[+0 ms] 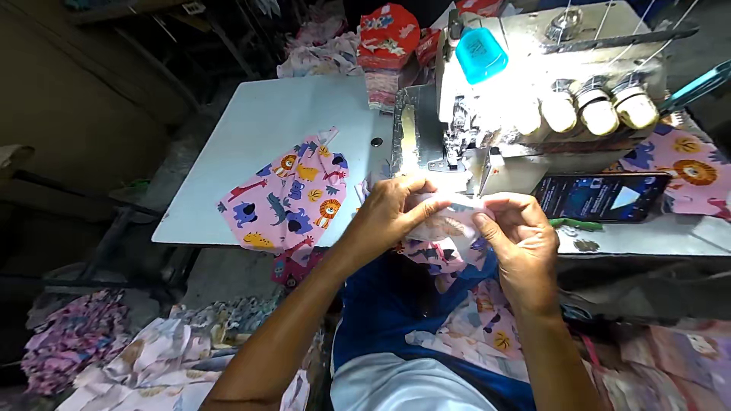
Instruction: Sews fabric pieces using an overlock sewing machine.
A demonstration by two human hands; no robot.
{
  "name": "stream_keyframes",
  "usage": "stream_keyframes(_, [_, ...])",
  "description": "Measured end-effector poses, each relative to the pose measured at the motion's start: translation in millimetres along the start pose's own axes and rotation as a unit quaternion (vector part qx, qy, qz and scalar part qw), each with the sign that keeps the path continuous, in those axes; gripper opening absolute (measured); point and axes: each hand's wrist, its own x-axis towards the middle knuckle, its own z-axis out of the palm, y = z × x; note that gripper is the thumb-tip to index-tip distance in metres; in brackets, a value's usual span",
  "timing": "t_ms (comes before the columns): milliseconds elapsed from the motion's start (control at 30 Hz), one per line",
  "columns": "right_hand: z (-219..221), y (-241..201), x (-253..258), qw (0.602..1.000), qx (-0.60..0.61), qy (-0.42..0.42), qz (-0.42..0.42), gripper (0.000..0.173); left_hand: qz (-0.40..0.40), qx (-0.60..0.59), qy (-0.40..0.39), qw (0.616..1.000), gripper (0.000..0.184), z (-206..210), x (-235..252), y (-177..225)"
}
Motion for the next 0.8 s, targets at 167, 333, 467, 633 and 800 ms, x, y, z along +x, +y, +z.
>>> stream_keyframes(167, [5,-3,5,0.995,0.002,-0.085,0.058,0.029,0.118,0.106,-0.056,0.986,0.019,-23,17,4])
stream_keyframes(333, [11,-9,9,0.992,0.005,-0.101,0.07,0.01,0.14,0.187,-0.062,0.97,0.022,-30,21,3])
stream_keyframes(467, [13,-12,11,0.994,-0.048,-0.086,0.041,0.009,0.142,0.205,-0.035,0.968,0.022,-28,17,4])
stream_keyframes(633, [14,-12,12,0.983,-0.176,-0.038,-0.019,0.008,0.135,0.23,-0.012,0.964,0.021,-32,13,1])
stream_keyframes(800, [16,-10,6,0.984,-0.17,-0.042,-0.008,0.009,0.084,0.216,-0.019,0.973,0.022,-46,11,-9])
